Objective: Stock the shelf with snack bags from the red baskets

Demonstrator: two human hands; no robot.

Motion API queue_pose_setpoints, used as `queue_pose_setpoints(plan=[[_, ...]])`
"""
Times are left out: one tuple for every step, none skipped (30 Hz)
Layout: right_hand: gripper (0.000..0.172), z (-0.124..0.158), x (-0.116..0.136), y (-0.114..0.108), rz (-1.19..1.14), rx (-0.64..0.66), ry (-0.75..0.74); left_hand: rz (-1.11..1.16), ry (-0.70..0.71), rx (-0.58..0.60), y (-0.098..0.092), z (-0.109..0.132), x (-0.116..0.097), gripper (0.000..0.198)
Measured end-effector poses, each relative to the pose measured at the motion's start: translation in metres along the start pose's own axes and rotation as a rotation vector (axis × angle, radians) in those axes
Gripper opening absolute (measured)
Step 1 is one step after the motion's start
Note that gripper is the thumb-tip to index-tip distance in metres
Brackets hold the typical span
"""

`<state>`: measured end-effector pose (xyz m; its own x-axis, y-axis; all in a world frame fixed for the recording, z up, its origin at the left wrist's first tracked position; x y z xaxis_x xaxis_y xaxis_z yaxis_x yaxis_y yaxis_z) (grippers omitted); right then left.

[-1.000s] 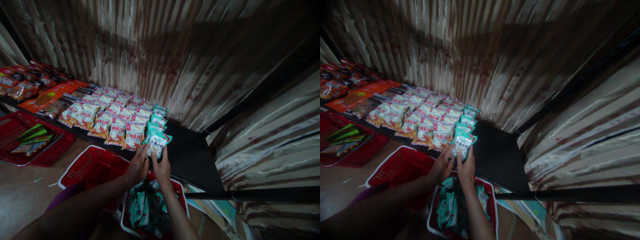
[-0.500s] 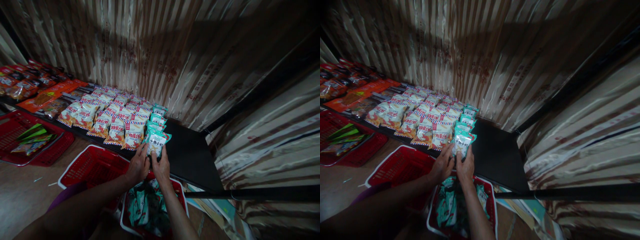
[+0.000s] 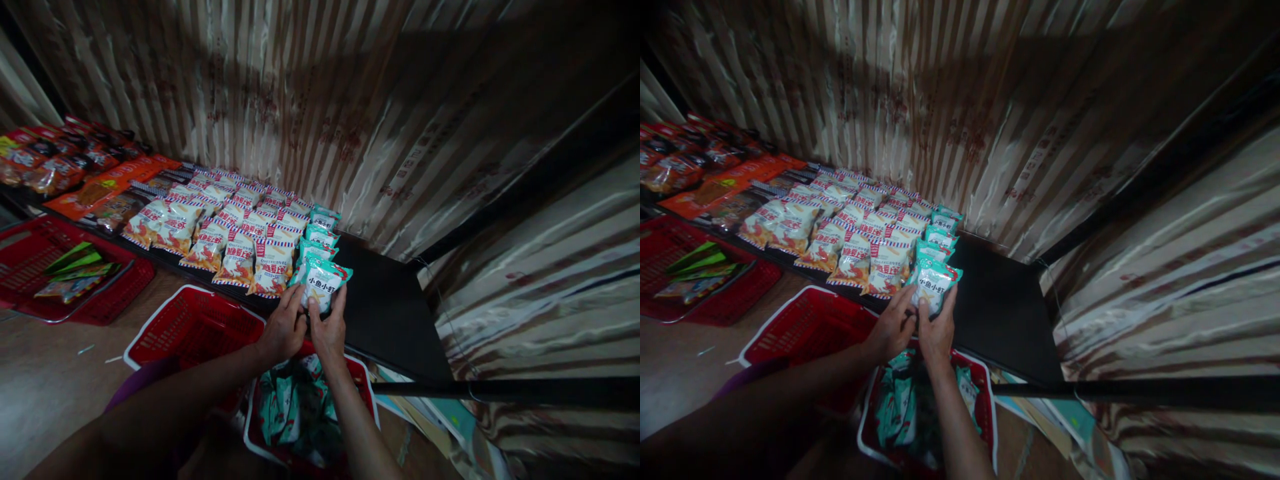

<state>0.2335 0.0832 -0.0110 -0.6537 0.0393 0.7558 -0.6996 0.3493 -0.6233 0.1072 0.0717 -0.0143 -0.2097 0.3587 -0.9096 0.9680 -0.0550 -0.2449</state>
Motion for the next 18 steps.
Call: queue_pose_setpoints(plan=[[0.087,-0.001,-0.001,-0.001,0.006,-0.008,0.003,0.009,0.001,0.005,0.001,0.0,0.0,0.06],[0.087,-0.001,-0.002,-0.001,0.012,-0.012,0.008,0.008,0.004,0.007,0.001,-0.001,0.0,0.06],[0.088,-0.002,-0.002,-0.001,0.016,-0.012,0.016,-0.001,0.007,0.005,0.001,-0.001,0.0,0.06],[0.087,-0.002,-0.003,-0.001,0.018,-0.01,0.024,-0.019,0.011,0.002,0.0,-0.001,0.0,0.06],[0.088,-0.003,-0.003,-0.001,0.02,-0.009,0.03,-0.047,0.02,-0.006,-0.001,-0.001,-0.001,0.059],[0.088,-0.003,-0.003,-0.001,0.022,-0.007,0.034,-0.082,0.034,-0.023,-0.003,-0.001,-0.003,0.058],[0.088,-0.003,-0.003,-0.001,0.024,-0.007,0.035,-0.122,0.058,-0.048,-0.006,-0.001,-0.007,0.056],[0.088,-0.002,-0.002,0.0,0.025,-0.006,0.032,-0.164,0.091,-0.082,-0.011,-0.001,-0.011,0.054],[0.088,-0.002,-0.002,0.0,0.025,-0.004,0.029,-0.206,0.132,-0.123,-0.017,0.0,-0.017,0.051],[0.088,-0.002,-0.001,0.0,0.024,-0.002,0.027,-0.243,0.178,-0.165,-0.023,0.001,-0.024,0.049],[0.087,-0.001,-0.001,0.001,0.023,0.0,0.028,-0.273,0.221,-0.207,-0.03,0.002,-0.031,0.046],[0.087,-0.001,-0.001,0.001,0.022,0.0,0.031,-0.298,0.257,-0.246,-0.036,0.003,-0.036,0.044],[0.087,-0.001,-0.001,0.001,0.021,-0.003,0.037,-0.318,0.28,-0.286,-0.044,0.003,-0.04,0.042],[0.087,0.0,-0.001,0.0,0.021,-0.006,0.042,-0.338,0.292,-0.326,-0.051,0.003,-0.043,0.04],[0.088,0.0,-0.001,0.0,0.019,-0.008,0.043,-0.357,0.293,-0.368,-0.058,0.003,-0.044,0.039],[0.088,0.0,-0.001,0.0,0.015,-0.008,0.04,-0.375,0.284,-0.41,-0.065,0.002,-0.043,0.039],[0.088,0.0,0.0,0.0,0.008,-0.006,0.034,-0.389,0.265,-0.445,-0.071,0.001,-0.04,0.039],[0.088,0.0,0.001,0.0,0.003,-0.003,0.029,-0.397,0.237,-0.471,-0.076,-0.002,-0.035,0.041]])
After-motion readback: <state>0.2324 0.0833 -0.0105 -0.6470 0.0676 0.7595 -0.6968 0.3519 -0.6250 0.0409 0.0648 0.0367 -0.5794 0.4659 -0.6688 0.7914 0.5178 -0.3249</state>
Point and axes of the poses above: each hand's wrist, its own z-axis away from the middle knuckle, its own y-axis out of the palm, x = y × z, the point moved 9 cm from there along -z, towards the middle knuckle, and after that the axes turned 10 degrees about z, right-handed, at the moved point
